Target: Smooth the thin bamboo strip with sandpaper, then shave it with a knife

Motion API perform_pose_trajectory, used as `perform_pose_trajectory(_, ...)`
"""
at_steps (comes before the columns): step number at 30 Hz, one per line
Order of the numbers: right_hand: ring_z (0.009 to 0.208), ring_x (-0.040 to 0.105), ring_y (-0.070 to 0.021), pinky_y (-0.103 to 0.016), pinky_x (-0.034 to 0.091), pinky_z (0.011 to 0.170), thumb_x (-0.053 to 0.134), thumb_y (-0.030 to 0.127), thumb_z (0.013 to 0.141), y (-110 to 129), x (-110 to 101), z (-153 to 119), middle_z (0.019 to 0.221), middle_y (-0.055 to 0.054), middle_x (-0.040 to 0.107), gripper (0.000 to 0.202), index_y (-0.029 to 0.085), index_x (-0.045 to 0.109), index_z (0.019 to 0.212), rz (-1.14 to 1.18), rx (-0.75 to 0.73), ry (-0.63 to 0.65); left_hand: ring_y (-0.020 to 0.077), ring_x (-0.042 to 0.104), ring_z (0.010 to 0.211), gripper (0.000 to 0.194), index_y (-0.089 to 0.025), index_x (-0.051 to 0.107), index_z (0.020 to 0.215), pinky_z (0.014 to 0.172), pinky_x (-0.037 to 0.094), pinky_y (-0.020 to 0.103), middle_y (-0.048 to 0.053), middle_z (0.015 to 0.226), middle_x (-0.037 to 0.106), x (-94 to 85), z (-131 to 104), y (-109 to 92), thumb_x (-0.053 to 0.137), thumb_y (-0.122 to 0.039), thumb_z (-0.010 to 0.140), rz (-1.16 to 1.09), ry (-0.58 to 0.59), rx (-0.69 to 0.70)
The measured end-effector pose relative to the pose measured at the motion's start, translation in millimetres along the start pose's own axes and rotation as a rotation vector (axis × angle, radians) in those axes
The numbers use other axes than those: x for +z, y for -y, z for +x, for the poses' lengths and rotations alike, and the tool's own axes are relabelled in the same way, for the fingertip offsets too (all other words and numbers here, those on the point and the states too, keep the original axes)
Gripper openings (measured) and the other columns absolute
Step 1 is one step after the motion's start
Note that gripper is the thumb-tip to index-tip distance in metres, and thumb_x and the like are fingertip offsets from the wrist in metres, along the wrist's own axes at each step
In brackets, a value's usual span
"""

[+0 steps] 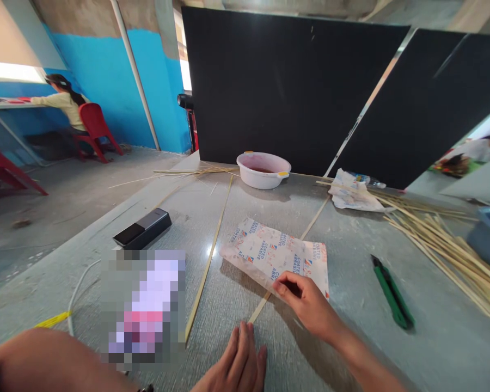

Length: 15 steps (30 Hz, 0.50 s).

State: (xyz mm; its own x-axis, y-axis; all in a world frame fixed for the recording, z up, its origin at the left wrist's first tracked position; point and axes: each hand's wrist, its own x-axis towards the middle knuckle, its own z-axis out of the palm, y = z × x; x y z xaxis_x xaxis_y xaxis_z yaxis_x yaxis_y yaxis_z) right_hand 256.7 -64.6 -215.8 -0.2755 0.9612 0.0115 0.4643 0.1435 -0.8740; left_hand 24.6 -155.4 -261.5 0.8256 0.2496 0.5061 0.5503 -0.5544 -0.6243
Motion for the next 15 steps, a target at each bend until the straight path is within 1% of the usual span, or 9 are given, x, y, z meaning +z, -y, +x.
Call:
perform_pose_trajectory(2,0.081,0.066,-0.0250,-0.037,0.054,0.072,0.060,0.057,0.103,-1,2,-1,0.088,-0.006,0.070,0.038,0.023,0.069,0.088,0.115,-0.013,-0.071,0.0271,0.077,0.098,0.033,-0.013,0.075,0.113,0.095,0.046,0.052,0.010,0.103,0.081,0.8,-1,1,0.045,-0.027,0.109,0.014,0.010,0.016)
perform_pose_trajectory(4,0.073,0.062,-0.0224,-0.036,0.053,0.069,0.060,0.046,0.100,-2,1,-5,0.078,-0.004,0.065,0.033,0.024,0.060,0.075,0.224,-0.069,-0.132,0.0268,0.077,0.099,0.032,-0.014,0.075,0.117,0.094,0.047,0.051,0.010,0.104,0.080,0.6,-3,2,0.046,-0.027,0.109,0.033,0.023,0.051)
perform_pose_trajectory(6,0.056,0.047,-0.0186,-0.035,0.046,0.059,0.058,0.039,0.098,-3,-3,-12,0.058,-0.001,0.047,0.046,0.025,0.041,0.058,0.274,-0.132,-0.106,0.0265,0.076,0.102,0.035,-0.015,0.073,0.127,0.092,0.049,0.051,0.010,0.109,0.079,-0.8,-5,3,0.045,-0.027,0.110,0.073,0.076,0.115)
perform_pose_trajectory(8,0.047,0.029,-0.0168,-0.035,0.039,0.050,0.052,0.043,0.099,-1,-8,-20,0.048,0.001,0.025,0.057,0.026,0.022,0.054,0.279,-0.142,-0.030,0.0258,0.076,0.105,0.039,-0.017,0.070,0.136,0.092,0.052,0.050,0.010,0.114,0.079,-3.0,-5,5,0.042,-0.027,0.111,0.101,0.138,0.172)
perform_pose_trajectory(9,0.046,0.025,-0.0168,-0.035,0.037,0.047,0.048,0.047,0.101,2,-11,-23,0.048,0.002,0.019,0.058,0.027,0.019,0.055,0.278,-0.123,0.011,0.0254,0.076,0.106,0.040,-0.017,0.070,0.137,0.092,0.052,0.050,0.010,0.115,0.079,-4.2,-5,6,0.041,-0.027,0.112,0.103,0.152,0.181)
perform_pose_trajectory(10,0.045,0.024,-0.0170,-0.035,0.036,0.046,0.045,0.051,0.102,5,-14,-25,0.048,0.002,0.017,0.058,0.028,0.018,0.057,0.284,-0.097,0.048,0.0250,0.077,0.106,0.041,-0.017,0.071,0.137,0.092,0.053,0.049,0.010,0.115,0.079,-5.2,-5,7,0.040,-0.027,0.112,0.096,0.150,0.180)
perform_pose_trajectory(12,0.046,0.024,-0.0172,-0.035,0.036,0.045,0.042,0.055,0.102,12,-15,-26,0.050,0.002,0.019,0.055,0.028,0.021,0.059,0.357,-0.045,0.107,0.0243,0.078,0.104,0.040,-0.017,0.073,0.132,0.091,0.053,0.048,0.009,0.111,0.079,-6.8,-4,8,0.041,-0.025,0.111,0.081,0.118,0.168)
perform_pose_trajectory(13,0.047,0.025,-0.0169,-0.034,0.036,0.046,0.046,0.054,0.100,17,-14,-25,0.052,0.002,0.021,0.053,0.027,0.023,0.060,0.432,-0.032,0.118,0.0242,0.078,0.103,0.040,-0.017,0.074,0.131,0.091,0.053,0.048,0.009,0.111,0.080,-7.3,-4,8,0.040,-0.025,0.111,0.083,0.112,0.164)
perform_pose_trajectory(15,0.049,0.027,-0.0156,-0.031,0.033,0.047,0.059,0.047,0.094,24,-10,-22,0.056,0.002,0.028,0.048,0.025,0.030,0.062,0.597,-0.041,0.070,0.0246,0.078,0.103,0.040,-0.017,0.074,0.131,0.091,0.053,0.048,0.008,0.110,0.080,-7.8,-3,9,0.040,-0.023,0.111,0.089,0.108,0.174)
